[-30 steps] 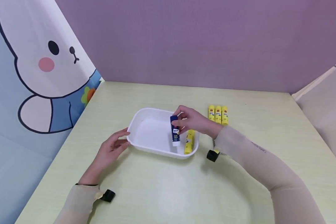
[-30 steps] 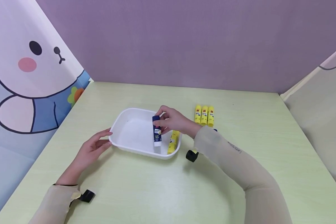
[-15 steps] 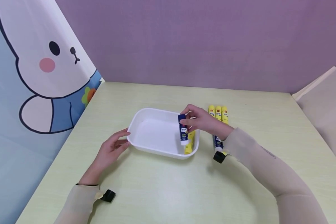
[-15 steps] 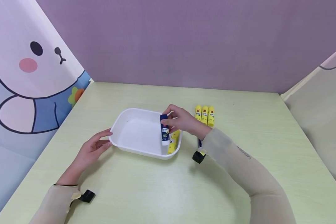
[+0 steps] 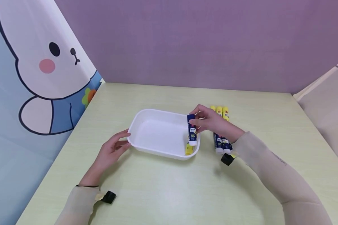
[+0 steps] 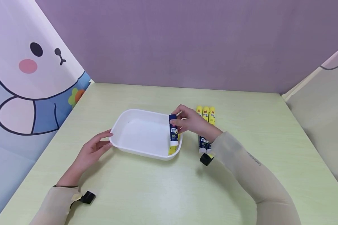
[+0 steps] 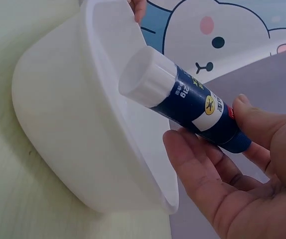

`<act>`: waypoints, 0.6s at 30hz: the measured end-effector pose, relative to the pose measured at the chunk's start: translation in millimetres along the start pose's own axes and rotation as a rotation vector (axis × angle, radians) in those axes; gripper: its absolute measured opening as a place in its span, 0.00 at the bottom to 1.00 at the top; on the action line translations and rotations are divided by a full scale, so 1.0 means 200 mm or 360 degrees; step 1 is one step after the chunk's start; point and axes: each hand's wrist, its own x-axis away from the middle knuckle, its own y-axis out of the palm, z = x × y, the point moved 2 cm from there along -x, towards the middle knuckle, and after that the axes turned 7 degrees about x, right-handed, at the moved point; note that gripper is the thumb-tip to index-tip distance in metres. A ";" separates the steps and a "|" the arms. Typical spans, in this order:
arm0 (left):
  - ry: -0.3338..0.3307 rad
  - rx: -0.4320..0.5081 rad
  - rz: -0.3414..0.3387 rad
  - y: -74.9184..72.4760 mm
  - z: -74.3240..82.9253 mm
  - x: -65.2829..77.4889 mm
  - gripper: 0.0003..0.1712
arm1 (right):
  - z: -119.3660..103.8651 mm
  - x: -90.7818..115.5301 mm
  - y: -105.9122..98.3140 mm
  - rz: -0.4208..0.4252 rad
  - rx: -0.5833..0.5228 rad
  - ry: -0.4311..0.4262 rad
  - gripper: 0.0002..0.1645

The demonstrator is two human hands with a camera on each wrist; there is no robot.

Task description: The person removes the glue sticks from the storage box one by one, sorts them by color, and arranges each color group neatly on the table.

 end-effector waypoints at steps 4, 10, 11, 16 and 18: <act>0.0008 0.0008 0.0001 0.00 0.00 0.00 0.23 | 0.01 0.02 -0.02 0.0034 -0.0007 -0.0005 0.15; 0.0018 0.0007 0.0001 0.00 -0.01 0.00 0.23 | 0.03 0.05 -0.07 0.0060 -0.0001 0.0008 0.15; 0.0017 0.0006 0.0001 0.00 -0.01 0.00 0.23 | 0.04 0.06 -0.07 0.0067 0.0014 0.0012 0.16; 0.0011 0.0005 0.0005 -0.01 -0.01 0.00 0.23 | 0.07 0.08 -0.11 0.0109 0.0074 0.0011 0.17; 0.0015 0.0005 0.0005 0.00 -0.01 0.00 0.23 | 0.08 0.09 -0.13 0.0116 0.0079 -0.0001 0.16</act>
